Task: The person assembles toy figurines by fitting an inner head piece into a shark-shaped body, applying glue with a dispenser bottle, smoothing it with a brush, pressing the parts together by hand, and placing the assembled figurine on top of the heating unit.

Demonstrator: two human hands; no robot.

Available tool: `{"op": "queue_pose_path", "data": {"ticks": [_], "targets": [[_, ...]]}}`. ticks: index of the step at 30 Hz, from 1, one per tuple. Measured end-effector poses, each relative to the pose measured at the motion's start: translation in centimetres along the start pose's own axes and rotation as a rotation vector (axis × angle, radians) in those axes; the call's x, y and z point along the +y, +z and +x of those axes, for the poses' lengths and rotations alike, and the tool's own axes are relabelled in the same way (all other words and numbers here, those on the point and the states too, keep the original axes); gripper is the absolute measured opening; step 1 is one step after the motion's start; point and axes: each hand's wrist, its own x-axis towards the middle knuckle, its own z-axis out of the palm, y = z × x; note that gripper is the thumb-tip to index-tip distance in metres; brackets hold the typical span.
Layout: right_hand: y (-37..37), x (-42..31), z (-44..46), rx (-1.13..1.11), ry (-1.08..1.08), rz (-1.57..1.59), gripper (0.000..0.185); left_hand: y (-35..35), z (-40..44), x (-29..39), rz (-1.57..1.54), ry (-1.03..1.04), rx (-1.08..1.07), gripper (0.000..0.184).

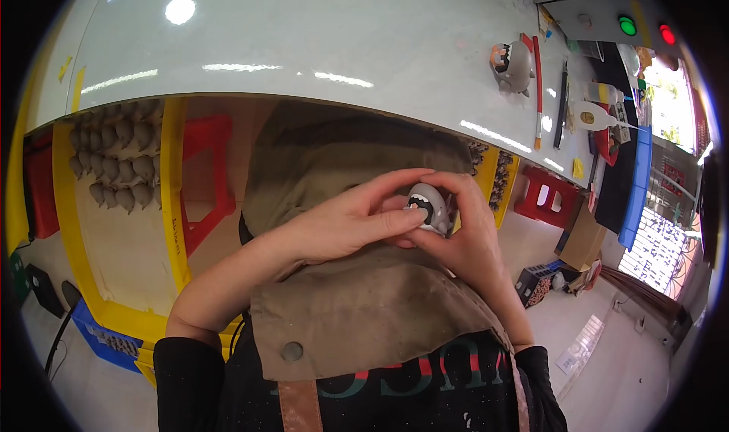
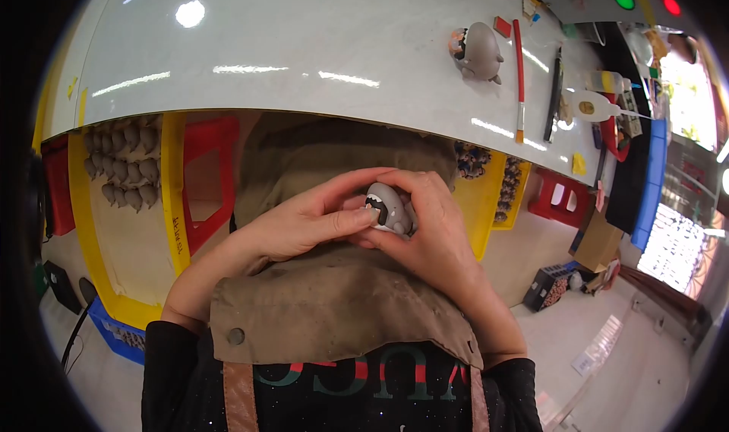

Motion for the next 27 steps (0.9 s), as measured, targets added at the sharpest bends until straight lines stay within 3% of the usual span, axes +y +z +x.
{"op": "queue_pose_path", "data": {"ticks": [4, 7, 10, 13, 16, 27], "targets": [[0.5, -0.1, -0.4, 0.04, 0.039, 0.005, 0.06, -0.2, 0.2, -0.2, 0.038, -0.038, 0.016, 0.059], [0.0, -0.7, -0.6, -0.05, 0.216, 0.089, 0.064, -0.3, 0.1, -0.1, 0.057, -0.056, 0.016, 0.059], [-0.4, 0.2, -0.7, -0.089, 0.226, 0.299, 0.062, -0.6, 0.1, -0.1, 0.121, -0.074, 0.046, 0.059], [-1.2, 1.0, -0.8, -0.165, 0.222, 0.521, 0.052, -0.3, -0.1, 0.1, 0.07, -0.076, 0.038, 0.06], [-1.9, 0.2, -0.3, -0.215, 0.397, 0.651, 0.039, -0.5, 0.0, -0.5, 0.072, -0.055, 0.047, 0.06], [-1.9, 1.1, -0.6, -0.245, 0.417, 0.798, 0.033, -0.3, 0.0, -0.4, 0.169, -0.066, 0.018, 0.063]]}}
